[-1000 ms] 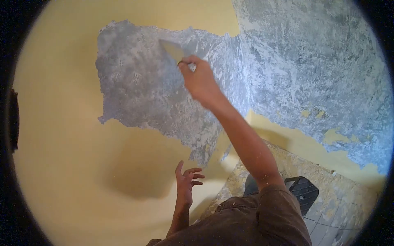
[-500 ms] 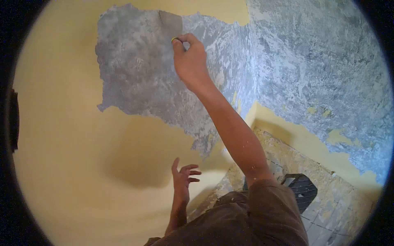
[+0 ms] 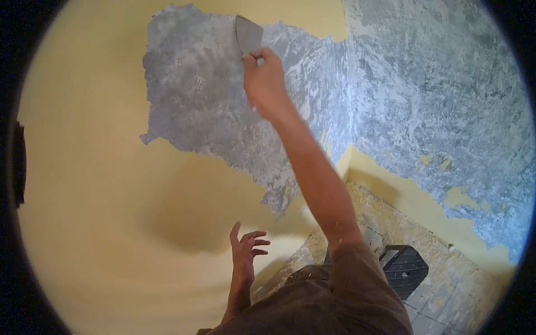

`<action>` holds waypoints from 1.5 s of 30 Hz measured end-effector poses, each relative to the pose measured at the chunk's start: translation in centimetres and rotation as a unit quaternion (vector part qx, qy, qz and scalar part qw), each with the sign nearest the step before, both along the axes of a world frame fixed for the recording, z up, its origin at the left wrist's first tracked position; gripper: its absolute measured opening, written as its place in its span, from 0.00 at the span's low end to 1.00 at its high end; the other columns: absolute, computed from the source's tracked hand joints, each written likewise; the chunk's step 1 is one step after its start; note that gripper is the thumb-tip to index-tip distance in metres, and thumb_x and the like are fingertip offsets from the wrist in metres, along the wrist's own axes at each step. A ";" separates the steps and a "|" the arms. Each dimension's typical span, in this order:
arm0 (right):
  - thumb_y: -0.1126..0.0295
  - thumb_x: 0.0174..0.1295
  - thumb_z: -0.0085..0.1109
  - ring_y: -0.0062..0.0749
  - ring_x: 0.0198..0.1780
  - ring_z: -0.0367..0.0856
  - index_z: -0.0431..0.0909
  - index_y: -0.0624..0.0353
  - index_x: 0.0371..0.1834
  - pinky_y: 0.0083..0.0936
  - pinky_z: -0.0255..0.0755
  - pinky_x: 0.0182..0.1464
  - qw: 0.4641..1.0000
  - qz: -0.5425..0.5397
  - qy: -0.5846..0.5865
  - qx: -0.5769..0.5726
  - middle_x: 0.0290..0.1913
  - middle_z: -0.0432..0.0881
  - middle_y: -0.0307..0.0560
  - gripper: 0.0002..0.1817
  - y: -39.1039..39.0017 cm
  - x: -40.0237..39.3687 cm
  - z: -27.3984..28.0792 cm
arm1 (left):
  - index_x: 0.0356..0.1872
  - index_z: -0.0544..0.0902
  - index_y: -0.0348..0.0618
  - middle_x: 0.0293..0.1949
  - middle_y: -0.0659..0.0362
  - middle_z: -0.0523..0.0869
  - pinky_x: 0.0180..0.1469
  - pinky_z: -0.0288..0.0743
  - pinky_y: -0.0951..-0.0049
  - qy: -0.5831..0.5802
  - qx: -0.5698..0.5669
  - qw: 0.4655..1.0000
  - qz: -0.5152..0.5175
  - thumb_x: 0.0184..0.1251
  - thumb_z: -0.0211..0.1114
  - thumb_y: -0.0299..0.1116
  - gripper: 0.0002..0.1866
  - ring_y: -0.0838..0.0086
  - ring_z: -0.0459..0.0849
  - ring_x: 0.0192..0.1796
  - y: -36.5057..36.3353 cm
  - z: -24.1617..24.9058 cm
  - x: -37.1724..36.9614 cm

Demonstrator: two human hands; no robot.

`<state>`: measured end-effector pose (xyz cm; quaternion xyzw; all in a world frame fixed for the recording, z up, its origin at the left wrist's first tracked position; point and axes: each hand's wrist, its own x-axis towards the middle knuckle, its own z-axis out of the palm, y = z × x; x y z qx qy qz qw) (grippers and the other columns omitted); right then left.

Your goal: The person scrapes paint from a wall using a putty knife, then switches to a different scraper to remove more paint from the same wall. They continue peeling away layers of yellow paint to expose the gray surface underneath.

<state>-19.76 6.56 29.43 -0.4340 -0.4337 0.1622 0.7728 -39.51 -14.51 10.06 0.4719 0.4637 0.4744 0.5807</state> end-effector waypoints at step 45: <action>0.60 0.69 0.55 0.38 0.25 0.79 0.72 0.60 0.52 0.31 0.72 0.29 0.961 0.165 -0.075 -0.209 0.30 0.82 0.56 0.17 -0.7 9.0 0.7 | 0.73 0.42 0.43 0.51 0.44 0.80 0.40 0.79 0.65 0.020 -0.051 0.998 0.021 0.72 0.55 0.38 0.38 0.61 0.84 0.45 2.2 -3.1 5.9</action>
